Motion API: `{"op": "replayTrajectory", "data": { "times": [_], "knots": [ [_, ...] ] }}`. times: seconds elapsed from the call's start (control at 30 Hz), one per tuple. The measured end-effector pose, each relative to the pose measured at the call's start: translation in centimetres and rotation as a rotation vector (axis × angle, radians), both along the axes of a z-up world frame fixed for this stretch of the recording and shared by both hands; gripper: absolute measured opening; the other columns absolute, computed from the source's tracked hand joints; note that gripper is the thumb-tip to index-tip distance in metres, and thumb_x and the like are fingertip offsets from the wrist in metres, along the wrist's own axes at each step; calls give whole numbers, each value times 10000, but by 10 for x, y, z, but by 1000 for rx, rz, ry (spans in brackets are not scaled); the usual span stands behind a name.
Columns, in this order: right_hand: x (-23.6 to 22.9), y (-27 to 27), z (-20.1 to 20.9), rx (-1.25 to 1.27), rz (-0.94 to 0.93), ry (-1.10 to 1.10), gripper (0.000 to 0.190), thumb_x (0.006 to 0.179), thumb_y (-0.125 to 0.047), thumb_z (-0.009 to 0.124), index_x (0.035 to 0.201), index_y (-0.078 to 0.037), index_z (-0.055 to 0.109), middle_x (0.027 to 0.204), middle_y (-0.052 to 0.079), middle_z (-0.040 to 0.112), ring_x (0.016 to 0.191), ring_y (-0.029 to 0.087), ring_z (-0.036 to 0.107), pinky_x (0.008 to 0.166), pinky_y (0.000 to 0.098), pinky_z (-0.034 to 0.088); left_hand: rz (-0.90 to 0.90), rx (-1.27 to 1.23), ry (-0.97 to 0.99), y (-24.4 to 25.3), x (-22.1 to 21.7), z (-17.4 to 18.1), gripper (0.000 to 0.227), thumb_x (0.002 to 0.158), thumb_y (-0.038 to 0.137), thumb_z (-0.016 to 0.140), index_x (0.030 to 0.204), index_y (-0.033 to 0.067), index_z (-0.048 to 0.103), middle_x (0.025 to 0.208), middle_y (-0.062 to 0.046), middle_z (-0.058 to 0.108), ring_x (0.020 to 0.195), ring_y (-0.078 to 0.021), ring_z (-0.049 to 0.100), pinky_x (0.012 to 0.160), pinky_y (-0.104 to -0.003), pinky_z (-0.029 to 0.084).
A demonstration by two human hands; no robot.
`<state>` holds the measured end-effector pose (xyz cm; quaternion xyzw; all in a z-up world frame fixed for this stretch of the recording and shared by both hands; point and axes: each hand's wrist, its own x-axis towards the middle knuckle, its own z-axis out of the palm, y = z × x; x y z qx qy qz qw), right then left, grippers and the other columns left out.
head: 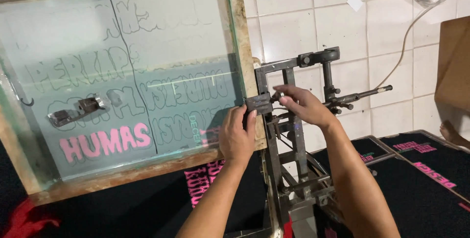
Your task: The person reviews a production list and then mounts and aligns a screen printing frame onto a registration jig over a t-shirt.
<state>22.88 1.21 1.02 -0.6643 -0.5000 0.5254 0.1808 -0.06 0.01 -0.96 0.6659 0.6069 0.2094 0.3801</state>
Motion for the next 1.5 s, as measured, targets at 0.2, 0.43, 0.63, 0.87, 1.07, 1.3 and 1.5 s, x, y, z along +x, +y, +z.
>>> {"op": "replayTrajectory", "data": {
  "times": [0.2, 0.43, 0.63, 0.87, 1.07, 1.3, 1.5],
  "knots": [
    [2, 2, -13, -25, 49, -27, 307, 978, -298, 631, 1165, -62, 690, 794, 130, 745, 719, 266, 655, 721, 389, 531, 3, 41, 20, -1, -1, -3, 319, 1050, 381, 565, 1187, 100, 628, 1059, -61, 642, 921, -233, 699, 665, -349, 621],
    [-8, 8, 12, -24, -1, -8, 411, 941, -211, 708, 1285, 0, 631, 827, 201, 758, 746, 284, 690, 716, 407, 529, 9, 43, -2, 0, 0, 0, 300, 1057, 365, 557, 1180, 101, 627, 1053, -56, 635, 918, -228, 698, 667, -351, 622],
    [2, 1, -10, 3, -36, 19, 404, 873, -174, 791, 1229, -46, 652, 768, 116, 706, 725, 229, 651, 737, 369, 533, 18, 76, 11, 0, -1, -3, 307, 1035, 375, 586, 1175, 108, 643, 1049, -51, 651, 915, -228, 701, 656, -338, 621],
    [-3, 11, 6, -23, -10, 37, 469, 922, -346, 698, 1323, -105, 665, 752, 110, 713, 716, 198, 610, 721, 362, 523, 17, 76, 5, -2, 1, -7, 298, 1037, 361, 588, 1177, 103, 635, 1061, -63, 646, 924, -245, 701, 667, -354, 623],
    [7, 0, -14, -53, 72, -183, 269, 962, -302, 686, 1117, -87, 738, 728, 117, 767, 674, 280, 698, 700, 396, 544, 37, 61, -22, -1, 0, -7, 311, 1040, 374, 593, 1166, 95, 650, 1034, -66, 656, 908, -242, 704, 667, -351, 622],
    [4, 2, -17, 88, 33, -32, 290, 927, -233, 723, 1157, -55, 729, 754, 129, 709, 715, 255, 656, 751, 387, 551, 30, 80, 5, 0, 1, -5, 304, 1034, 362, 599, 1171, 96, 654, 1055, -71, 663, 913, -249, 707, 668, -355, 625],
    [-2, 7, 1, 89, 6, 39, 370, 925, -176, 688, 1264, -32, 647, 955, 162, 735, 810, 265, 668, 806, 417, 554, 28, 67, 1, 1, 1, -4, 311, 1038, 369, 587, 1178, 100, 651, 1065, -73, 661, 915, -251, 709, 664, -360, 628]
  ]
}}
